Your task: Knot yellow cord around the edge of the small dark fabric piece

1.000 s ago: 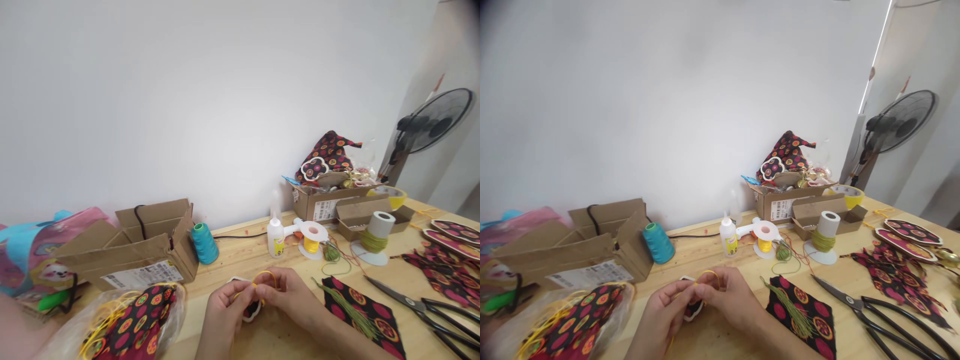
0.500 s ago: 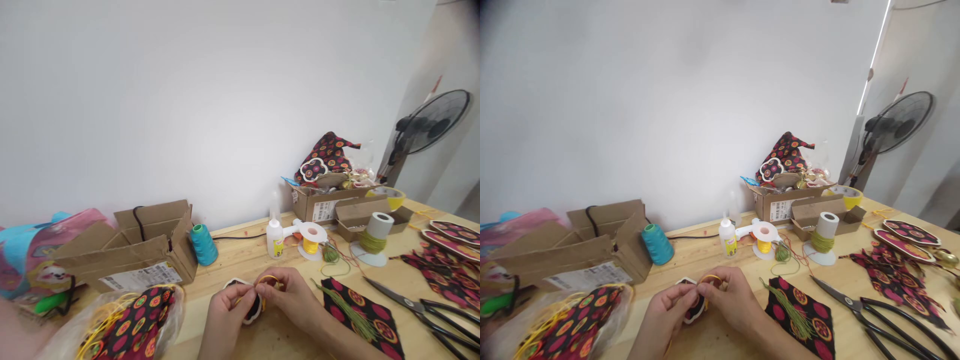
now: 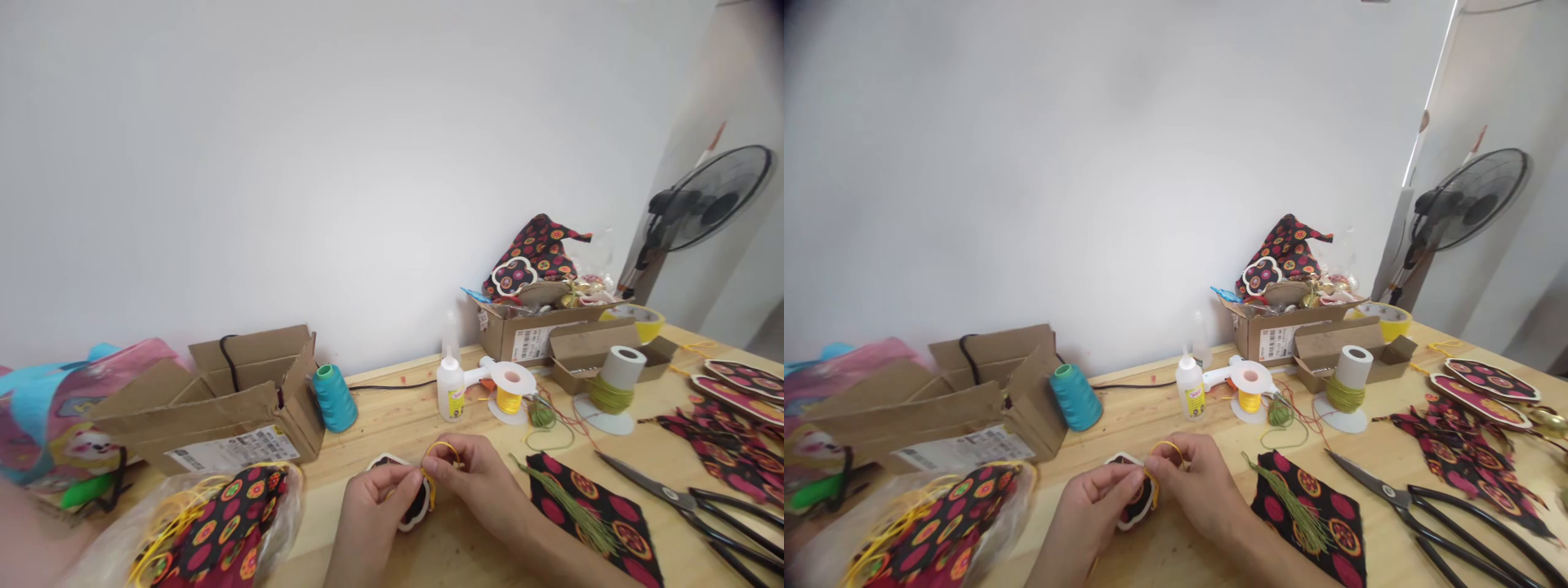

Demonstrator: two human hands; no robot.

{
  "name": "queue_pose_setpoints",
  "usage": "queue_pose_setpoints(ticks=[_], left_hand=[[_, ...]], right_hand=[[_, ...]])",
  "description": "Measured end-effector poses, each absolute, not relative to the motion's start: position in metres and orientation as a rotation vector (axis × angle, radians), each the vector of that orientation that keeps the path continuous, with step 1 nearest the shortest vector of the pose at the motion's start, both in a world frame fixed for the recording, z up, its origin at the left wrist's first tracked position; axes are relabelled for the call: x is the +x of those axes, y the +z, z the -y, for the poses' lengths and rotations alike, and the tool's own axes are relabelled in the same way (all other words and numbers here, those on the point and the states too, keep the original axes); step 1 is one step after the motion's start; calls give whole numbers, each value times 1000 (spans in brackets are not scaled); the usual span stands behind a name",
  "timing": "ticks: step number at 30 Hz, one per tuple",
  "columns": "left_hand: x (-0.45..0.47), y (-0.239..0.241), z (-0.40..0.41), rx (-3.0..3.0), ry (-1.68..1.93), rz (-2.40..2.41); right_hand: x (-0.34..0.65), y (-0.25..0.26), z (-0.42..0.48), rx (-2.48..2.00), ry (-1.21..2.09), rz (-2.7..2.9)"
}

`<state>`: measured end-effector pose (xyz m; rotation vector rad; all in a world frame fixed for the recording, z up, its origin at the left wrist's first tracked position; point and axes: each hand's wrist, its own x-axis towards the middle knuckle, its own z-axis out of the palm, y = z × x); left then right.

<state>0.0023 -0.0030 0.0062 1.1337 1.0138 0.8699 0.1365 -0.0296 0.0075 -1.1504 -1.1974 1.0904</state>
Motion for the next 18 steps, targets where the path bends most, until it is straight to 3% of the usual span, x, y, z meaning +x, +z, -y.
queue_pose_setpoints(ticks=[12, 18], left_hand=[[4, 11, 6, 1302, 874, -1021], [5, 9, 4, 1127, 837, -925]], right_hand=[[138, 6, 29, -1203, 1008, 1133], [140, 4, 27, -1098, 1163, 1083]])
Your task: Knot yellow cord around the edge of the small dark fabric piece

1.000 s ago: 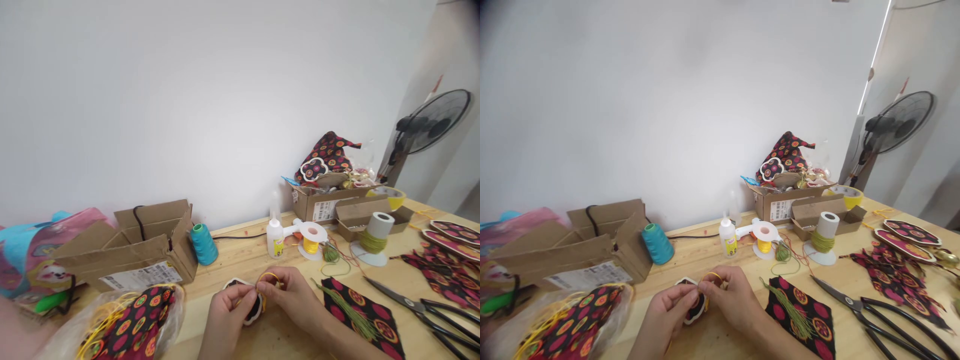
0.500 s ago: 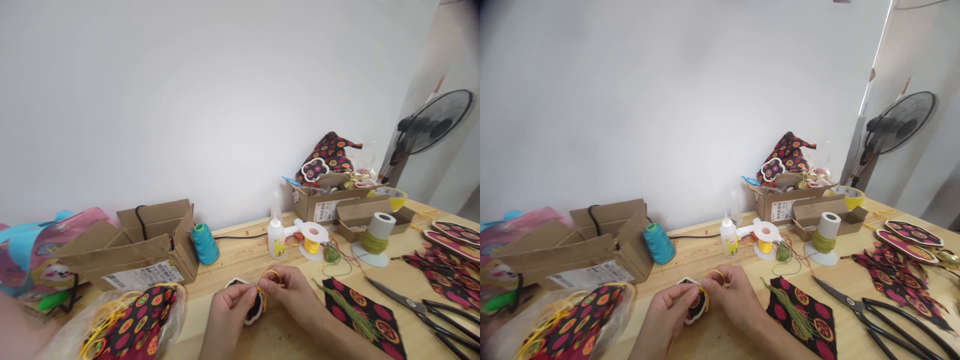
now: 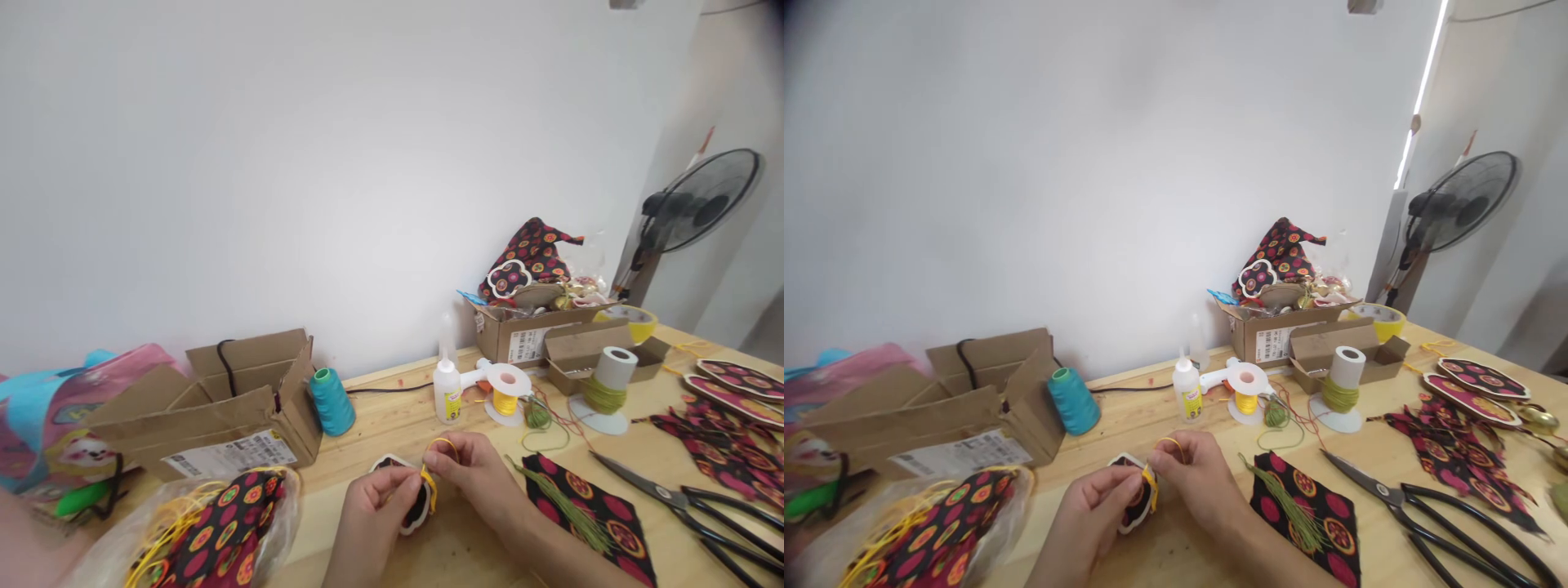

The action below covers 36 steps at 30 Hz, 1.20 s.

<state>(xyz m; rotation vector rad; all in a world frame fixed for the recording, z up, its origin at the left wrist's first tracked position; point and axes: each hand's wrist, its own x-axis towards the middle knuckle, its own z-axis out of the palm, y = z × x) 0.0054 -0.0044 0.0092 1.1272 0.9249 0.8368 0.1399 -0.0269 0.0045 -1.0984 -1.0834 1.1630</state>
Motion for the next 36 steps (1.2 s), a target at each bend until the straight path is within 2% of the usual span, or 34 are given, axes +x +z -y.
queue_pose_setpoints(ticks=[7, 13, 22, 29, 36], left_hand=[[1, 8, 5, 1070, 766, -843], [1, 4, 4, 1093, 762, -846], [-2, 6, 2, 1073, 876, -1006], [1, 5, 1, 1042, 943, -929], [1, 1, 4, 1090, 911, -941]], right_hand=[[137, 12, 30, -1031, 1405, 1008], [137, 6, 26, -966, 1448, 1018], [145, 6, 23, -1077, 1338, 1017], [138, 9, 31, -1124, 1108, 1294], [138, 4, 27, -982, 1427, 1139]])
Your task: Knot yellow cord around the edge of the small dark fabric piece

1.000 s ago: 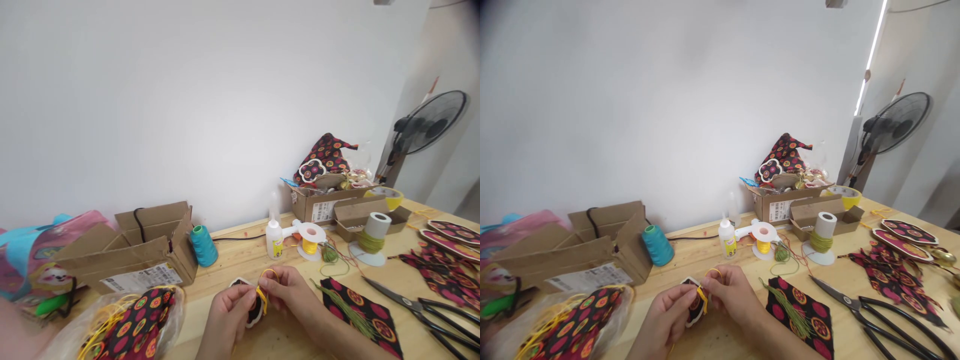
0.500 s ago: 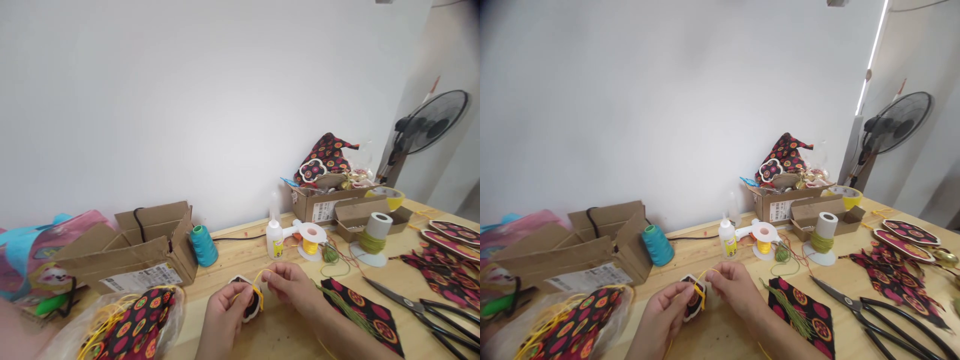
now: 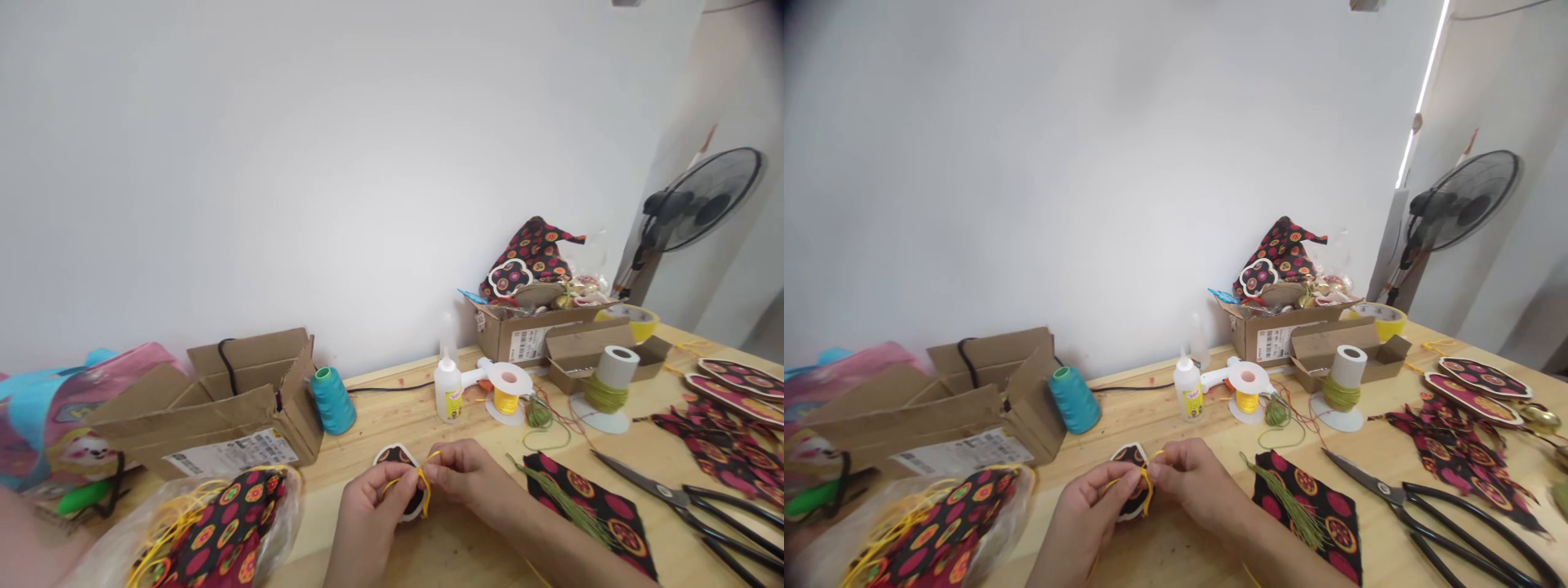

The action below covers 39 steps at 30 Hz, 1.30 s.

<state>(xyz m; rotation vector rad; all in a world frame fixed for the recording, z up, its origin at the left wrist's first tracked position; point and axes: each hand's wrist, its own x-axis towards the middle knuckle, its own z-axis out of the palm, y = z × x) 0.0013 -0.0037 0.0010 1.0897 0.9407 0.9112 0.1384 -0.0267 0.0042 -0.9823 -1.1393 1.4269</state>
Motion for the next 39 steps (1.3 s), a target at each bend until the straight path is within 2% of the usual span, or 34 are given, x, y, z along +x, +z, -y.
queue_pose_setpoints(ticks=[10, 19, 30, 39], left_hand=[[-1, -1, -2, 1056, 987, -995], [1, 7, 3, 1118, 999, -1092], [1, 4, -1, 1118, 996, -1058], [2, 12, 4, 1228, 960, -1058]], right_hand=[[147, 13, 30, -1012, 1346, 1138], [151, 22, 34, -823, 1768, 708], [155, 19, 33, -711, 1951, 522], [154, 12, 30, -694, 1903, 455]])
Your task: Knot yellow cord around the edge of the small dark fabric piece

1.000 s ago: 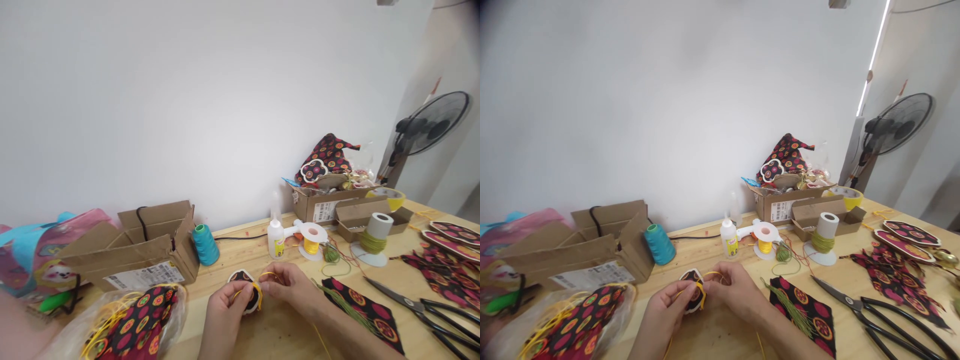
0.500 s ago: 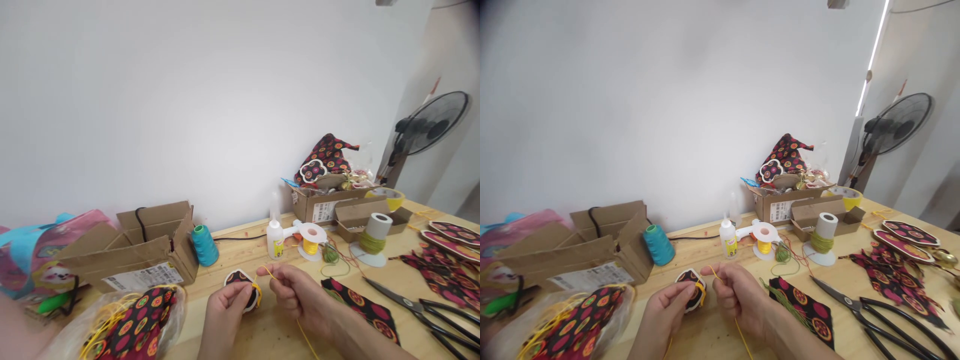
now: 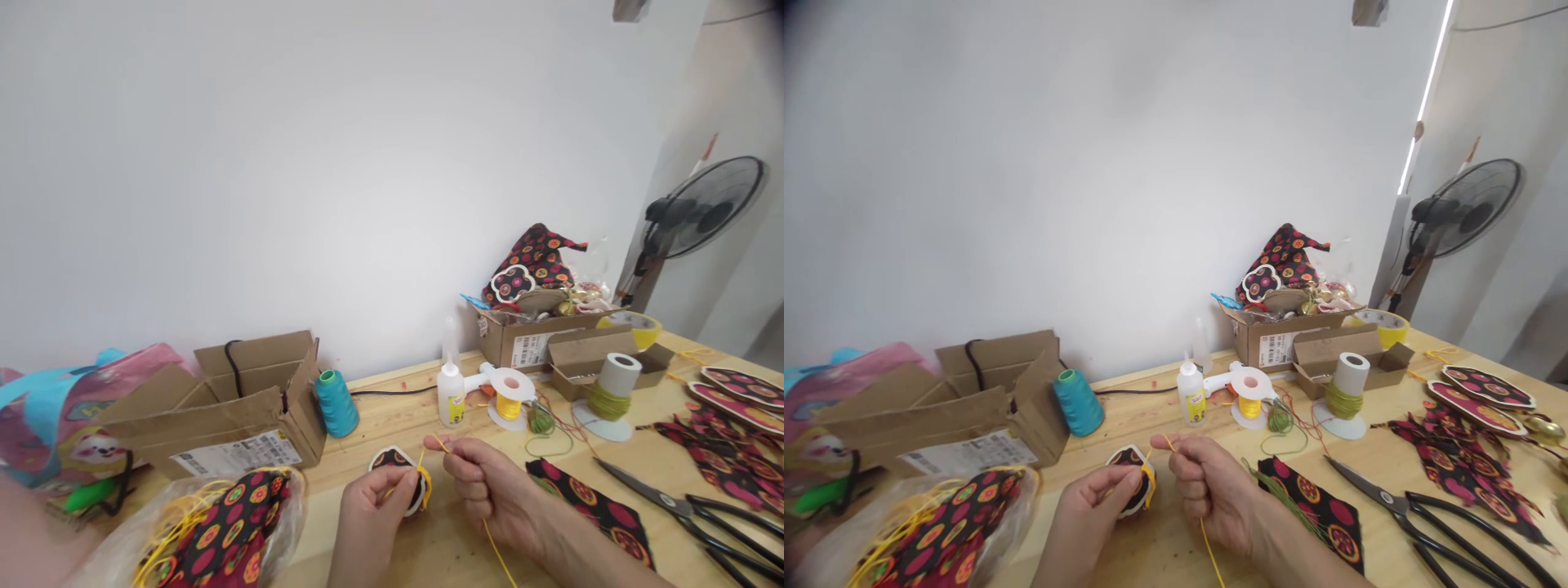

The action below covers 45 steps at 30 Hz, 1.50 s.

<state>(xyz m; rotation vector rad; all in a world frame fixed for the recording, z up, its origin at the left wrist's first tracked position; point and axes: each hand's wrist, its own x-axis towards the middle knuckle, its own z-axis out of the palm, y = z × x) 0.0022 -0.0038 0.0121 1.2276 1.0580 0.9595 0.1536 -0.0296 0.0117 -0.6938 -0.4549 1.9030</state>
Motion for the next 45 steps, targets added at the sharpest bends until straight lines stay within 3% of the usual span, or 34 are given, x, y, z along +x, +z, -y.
queue_pose_setpoints(ticks=[8, 15, 18, 26, 45], left_hand=[[-1, 6, 4, 1179, 991, -988], [3, 10, 7, 1236, 933, -969], [5, 10, 7, 1266, 919, -1012], [5, 13, 9, 1328, 927, -1103], [-6, 4, 0, 1648, 895, -1079]], right_hand=[[134, 11, 36, -968, 1542, 1211], [130, 6, 40, -1336, 715, 1687], [132, 9, 41, -1452, 538, 1754], [139, 10, 37, -1436, 378, 1730], [137, 11, 36, -1399, 450, 1725]])
